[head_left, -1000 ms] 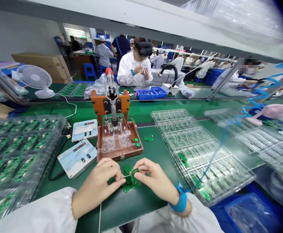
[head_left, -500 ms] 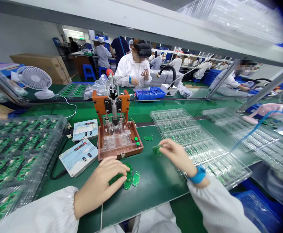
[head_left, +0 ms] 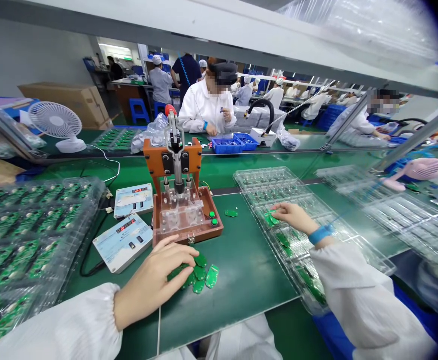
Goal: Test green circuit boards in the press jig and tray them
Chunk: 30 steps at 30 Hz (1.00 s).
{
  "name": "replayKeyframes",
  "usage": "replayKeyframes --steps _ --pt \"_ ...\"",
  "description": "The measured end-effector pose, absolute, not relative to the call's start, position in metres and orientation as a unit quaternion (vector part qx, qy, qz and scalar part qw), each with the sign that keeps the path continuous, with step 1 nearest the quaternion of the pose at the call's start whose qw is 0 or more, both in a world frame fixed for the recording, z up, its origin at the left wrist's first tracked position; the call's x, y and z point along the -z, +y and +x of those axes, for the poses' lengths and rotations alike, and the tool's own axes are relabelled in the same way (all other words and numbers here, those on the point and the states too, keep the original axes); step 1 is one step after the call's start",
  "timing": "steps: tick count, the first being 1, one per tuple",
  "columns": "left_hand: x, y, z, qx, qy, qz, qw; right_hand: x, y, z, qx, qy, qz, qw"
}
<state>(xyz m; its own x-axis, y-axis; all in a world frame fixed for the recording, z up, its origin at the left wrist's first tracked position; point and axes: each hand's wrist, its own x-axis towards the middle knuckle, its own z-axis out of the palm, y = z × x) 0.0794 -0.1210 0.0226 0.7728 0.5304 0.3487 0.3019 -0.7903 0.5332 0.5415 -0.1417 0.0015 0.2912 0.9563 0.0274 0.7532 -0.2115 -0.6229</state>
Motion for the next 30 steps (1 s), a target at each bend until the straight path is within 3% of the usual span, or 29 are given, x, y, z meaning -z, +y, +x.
replayKeyframes --steps 11,16,21,30 --pt "-0.028 -0.112 0.078 -0.239 0.213 0.916 0.241 0.001 -0.113 0.522 -0.078 -0.63 -0.739 0.225" --pt "-0.031 -0.105 0.069 -0.149 0.258 0.927 0.228 -0.015 -0.127 0.493 -0.052 -0.654 -0.719 0.23" --pt "-0.023 -0.11 0.049 -0.031 0.329 0.923 0.198 -0.02 -0.174 0.406 -0.123 -0.743 -0.619 0.225" --pt "-0.005 -0.134 0.041 0.003 0.386 0.905 0.177 0.035 -0.226 0.314 -0.148 -0.761 -0.591 0.224"
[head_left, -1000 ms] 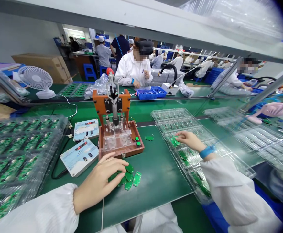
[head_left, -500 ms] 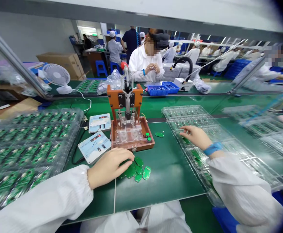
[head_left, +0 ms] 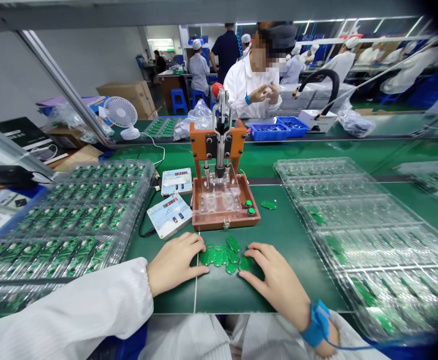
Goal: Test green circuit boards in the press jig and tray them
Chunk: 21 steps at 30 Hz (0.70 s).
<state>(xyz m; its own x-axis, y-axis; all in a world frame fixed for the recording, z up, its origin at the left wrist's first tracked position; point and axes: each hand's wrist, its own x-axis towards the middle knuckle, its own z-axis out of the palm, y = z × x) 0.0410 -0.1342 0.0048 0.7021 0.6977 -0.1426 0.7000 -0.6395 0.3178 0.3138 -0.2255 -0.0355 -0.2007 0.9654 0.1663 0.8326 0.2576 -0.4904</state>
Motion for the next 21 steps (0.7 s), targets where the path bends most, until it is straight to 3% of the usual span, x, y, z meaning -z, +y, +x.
replayKeyframes --steps 7,15,21 --pt "-0.009 -0.136 0.041 -0.011 0.391 0.902 0.184 0.043 -0.232 0.319 -0.17 -0.754 -0.583 0.25" --pt "-0.047 -0.09 0.042 -0.237 0.386 0.873 0.182 -0.007 -0.161 0.353 -0.055 -0.745 -0.524 0.409" --pt "-0.034 -0.042 0.068 -0.246 0.395 0.867 0.18 -0.01 -0.075 0.334 -0.115 -0.814 -0.443 0.358"
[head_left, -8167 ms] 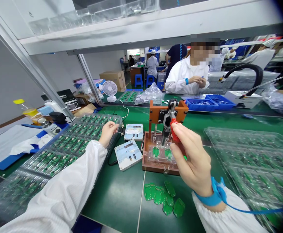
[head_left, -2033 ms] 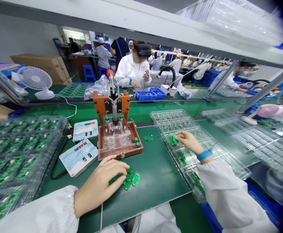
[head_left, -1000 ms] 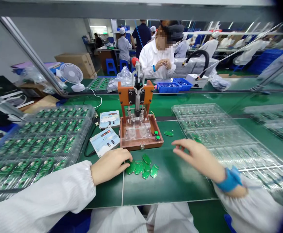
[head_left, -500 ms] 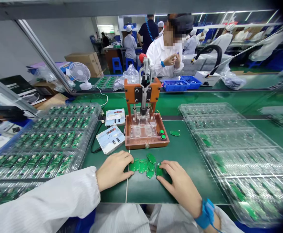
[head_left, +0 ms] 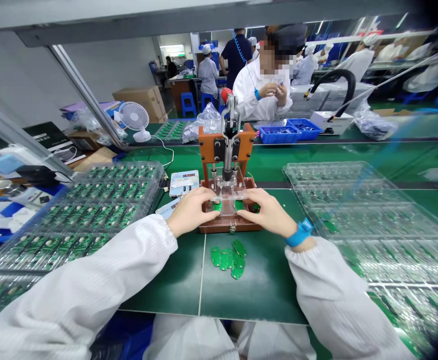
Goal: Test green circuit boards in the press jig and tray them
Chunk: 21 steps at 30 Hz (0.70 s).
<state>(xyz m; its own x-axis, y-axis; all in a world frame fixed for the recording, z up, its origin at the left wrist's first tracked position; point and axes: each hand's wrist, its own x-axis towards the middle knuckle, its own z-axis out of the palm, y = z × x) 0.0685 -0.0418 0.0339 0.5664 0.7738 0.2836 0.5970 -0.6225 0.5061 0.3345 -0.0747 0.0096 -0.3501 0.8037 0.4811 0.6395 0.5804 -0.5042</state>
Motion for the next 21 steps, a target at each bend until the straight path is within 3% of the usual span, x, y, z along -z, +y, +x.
replayKeyframes --steps 8,21 --pt "-0.028 -0.043 0.071 -0.244 0.395 0.87 0.168 -0.006 -0.054 0.333 -0.147 -0.841 -0.42 0.308" --pt "-0.025 -0.047 0.06 -0.25 0.325 0.901 0.14 -0.007 -0.063 0.336 -0.156 -0.845 -0.417 0.296"
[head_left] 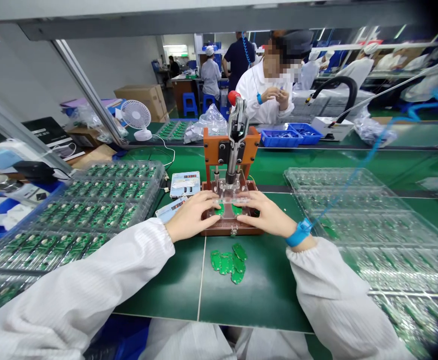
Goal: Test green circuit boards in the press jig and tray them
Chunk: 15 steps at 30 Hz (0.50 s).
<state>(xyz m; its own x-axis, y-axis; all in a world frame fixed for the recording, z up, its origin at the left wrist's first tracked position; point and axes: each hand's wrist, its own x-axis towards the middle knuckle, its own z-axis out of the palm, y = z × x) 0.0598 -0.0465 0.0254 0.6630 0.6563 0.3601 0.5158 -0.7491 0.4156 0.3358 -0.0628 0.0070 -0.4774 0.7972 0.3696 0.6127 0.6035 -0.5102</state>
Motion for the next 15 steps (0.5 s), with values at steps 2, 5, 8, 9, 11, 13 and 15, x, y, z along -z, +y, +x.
replayKeyframes --steps 2,5,8,9,11,13,15 --pt "-0.026 -0.045 0.047 -0.278 0.325 0.895 0.131 -0.004 -0.068 0.338 -0.165 -0.824 -0.428 0.333" --pt "-0.026 -0.033 0.024 -0.348 0.362 0.857 0.117 -0.009 -0.068 0.346 -0.166 -0.749 -0.465 0.442" --pt "-0.022 -0.015 0.004 -0.419 0.413 0.8 0.119 -0.033 -0.048 0.356 -0.136 -0.687 -0.494 0.515" --pt "-0.02 -0.01 -0.001 -0.436 0.427 0.782 0.125 -0.046 -0.037 0.358 -0.128 -0.674 -0.493 0.536" --pt "-0.016 -0.002 -0.008 -0.456 0.448 0.756 0.142 -0.078 -0.012 0.359 -0.108 -0.663 -0.47 0.572" --pt "-0.012 0.002 -0.011 -0.464 0.459 0.741 0.157 -0.112 0.016 0.354 -0.08 -0.677 -0.432 0.591" --pt "-0.01 0.003 -0.012 -0.468 0.457 0.739 0.164 -0.147 0.04 0.343 -0.098 -0.697 -0.42 0.573"
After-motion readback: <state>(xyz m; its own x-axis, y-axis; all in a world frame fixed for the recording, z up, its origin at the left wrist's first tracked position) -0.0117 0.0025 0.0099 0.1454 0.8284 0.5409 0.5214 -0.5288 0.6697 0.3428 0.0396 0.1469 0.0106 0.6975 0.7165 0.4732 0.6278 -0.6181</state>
